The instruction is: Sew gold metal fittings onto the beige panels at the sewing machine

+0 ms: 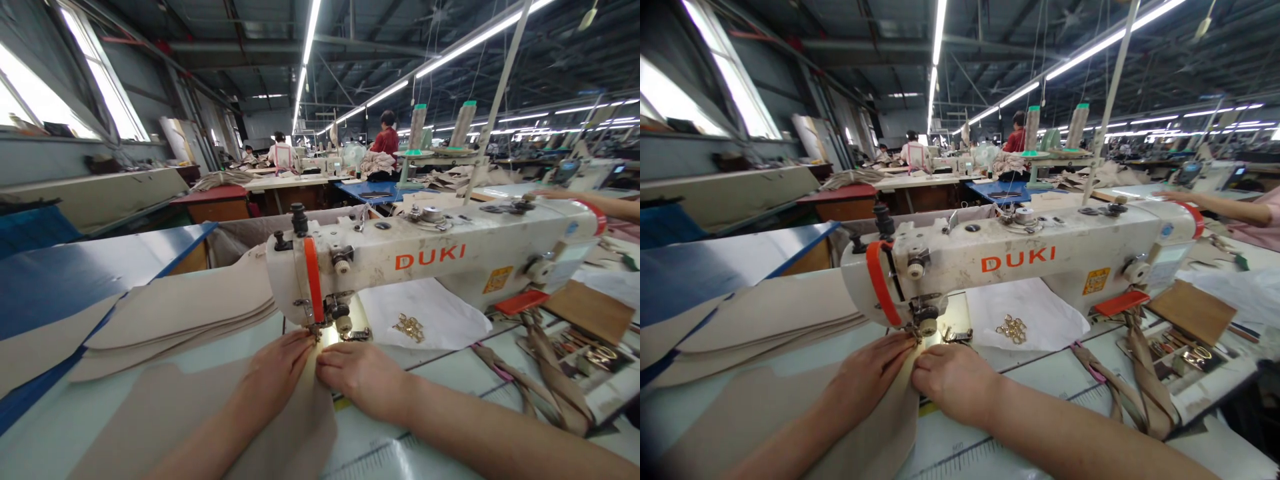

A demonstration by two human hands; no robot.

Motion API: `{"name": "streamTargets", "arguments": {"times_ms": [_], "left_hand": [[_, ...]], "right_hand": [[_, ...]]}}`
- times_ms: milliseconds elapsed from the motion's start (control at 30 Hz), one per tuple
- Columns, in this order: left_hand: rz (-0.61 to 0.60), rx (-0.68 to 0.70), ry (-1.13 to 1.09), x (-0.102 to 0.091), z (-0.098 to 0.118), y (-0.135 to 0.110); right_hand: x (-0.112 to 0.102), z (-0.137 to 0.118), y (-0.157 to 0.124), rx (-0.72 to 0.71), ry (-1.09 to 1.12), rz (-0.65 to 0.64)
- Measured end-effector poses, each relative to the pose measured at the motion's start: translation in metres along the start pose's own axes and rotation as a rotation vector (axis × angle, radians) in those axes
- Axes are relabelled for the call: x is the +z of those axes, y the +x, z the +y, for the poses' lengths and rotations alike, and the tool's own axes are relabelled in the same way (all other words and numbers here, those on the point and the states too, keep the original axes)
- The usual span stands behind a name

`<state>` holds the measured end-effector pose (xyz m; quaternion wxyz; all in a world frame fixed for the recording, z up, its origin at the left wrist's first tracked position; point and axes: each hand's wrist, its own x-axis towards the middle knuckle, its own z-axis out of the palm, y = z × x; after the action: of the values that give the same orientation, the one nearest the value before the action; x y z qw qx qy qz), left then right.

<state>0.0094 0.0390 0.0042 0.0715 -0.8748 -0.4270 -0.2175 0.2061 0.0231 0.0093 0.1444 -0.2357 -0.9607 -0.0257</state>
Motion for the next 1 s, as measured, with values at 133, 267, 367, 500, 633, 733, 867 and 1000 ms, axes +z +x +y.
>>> {"name": "streamTargets", "arguments": {"times_ms": [133, 267, 367, 500, 633, 733, 867, 1000], "left_hand": [[-0.002, -0.016, -0.003, 0.001, -0.001, -0.001], [-0.036, -0.044, -0.018, 0.001, 0.0, -0.001], [-0.074, -0.074, -0.046, 0.0, 0.001, 0.002], [-0.085, -0.125, -0.057, -0.001, 0.002, 0.003], [-0.044, -0.118, -0.093, -0.007, 0.005, -0.015], [-0.023, -0.095, -0.132, -0.017, 0.011, -0.037], [-0.043, -0.136, -0.143, -0.031, 0.02, -0.054], [0.011, -0.182, -0.043, -0.043, 0.029, -0.077]], "right_hand": [[-0.001, -0.001, -0.001, 0.004, 0.01, -0.002], [-0.002, -0.001, -0.001, 0.005, 0.022, 0.002], [-0.001, 0.001, -0.001, 0.005, 0.038, 0.0], [0.0, 0.003, -0.002, 0.016, 0.034, 0.002], [0.001, -0.006, -0.001, -0.073, 0.033, 0.022], [0.001, -0.018, 0.0, -0.168, 0.035, 0.037], [0.001, -0.029, 0.002, -0.234, 0.03, 0.068], [0.003, -0.032, -0.001, -0.254, 0.022, 0.137]]}}
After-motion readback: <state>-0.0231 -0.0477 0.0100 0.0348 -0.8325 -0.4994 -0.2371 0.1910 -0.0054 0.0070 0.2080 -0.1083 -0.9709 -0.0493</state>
